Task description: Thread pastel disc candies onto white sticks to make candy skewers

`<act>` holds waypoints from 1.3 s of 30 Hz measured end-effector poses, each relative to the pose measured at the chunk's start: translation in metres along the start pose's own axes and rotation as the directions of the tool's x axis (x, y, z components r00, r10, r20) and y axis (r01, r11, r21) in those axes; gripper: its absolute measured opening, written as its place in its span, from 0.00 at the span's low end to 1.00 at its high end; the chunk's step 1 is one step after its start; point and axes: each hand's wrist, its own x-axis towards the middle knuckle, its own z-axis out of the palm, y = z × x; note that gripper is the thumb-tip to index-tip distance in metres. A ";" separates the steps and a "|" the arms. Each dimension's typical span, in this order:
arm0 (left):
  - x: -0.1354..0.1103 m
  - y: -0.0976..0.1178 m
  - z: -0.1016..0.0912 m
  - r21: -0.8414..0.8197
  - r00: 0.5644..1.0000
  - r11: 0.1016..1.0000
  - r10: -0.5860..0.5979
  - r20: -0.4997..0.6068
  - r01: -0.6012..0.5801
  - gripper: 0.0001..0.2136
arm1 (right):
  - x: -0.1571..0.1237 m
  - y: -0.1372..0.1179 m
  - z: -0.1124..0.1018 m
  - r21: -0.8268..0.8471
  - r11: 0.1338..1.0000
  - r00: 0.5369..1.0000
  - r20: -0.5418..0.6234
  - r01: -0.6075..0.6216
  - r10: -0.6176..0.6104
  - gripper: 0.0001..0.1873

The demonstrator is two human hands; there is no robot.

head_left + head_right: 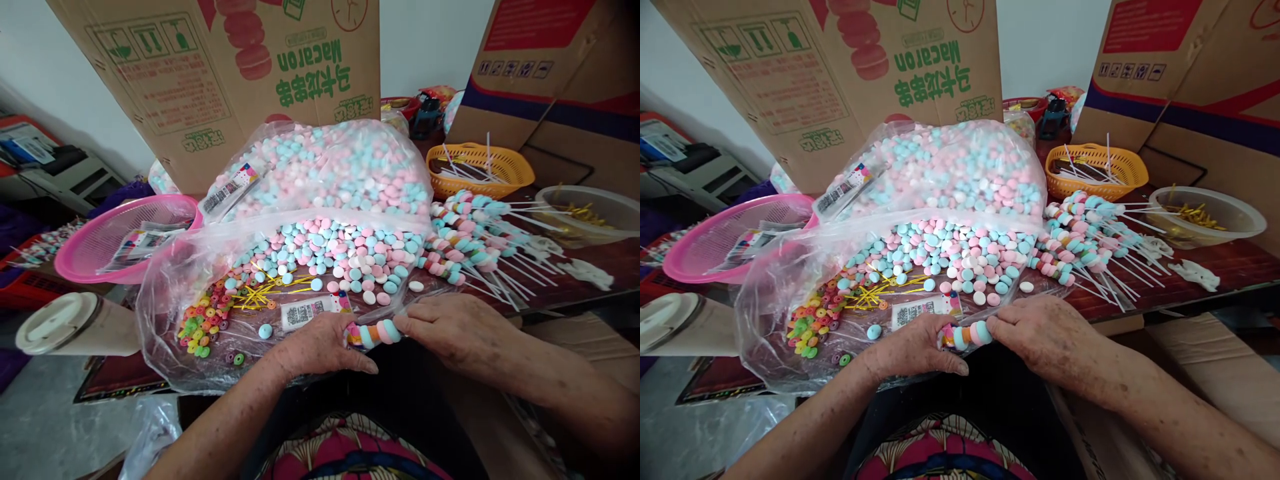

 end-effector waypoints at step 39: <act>-0.006 -0.001 -0.003 0.414 0.991 0.903 -0.135 0.015 0.117 0.18 | 0.002 -0.018 0.010 0.288 0.956 0.994 0.103 -0.054 0.025 0.10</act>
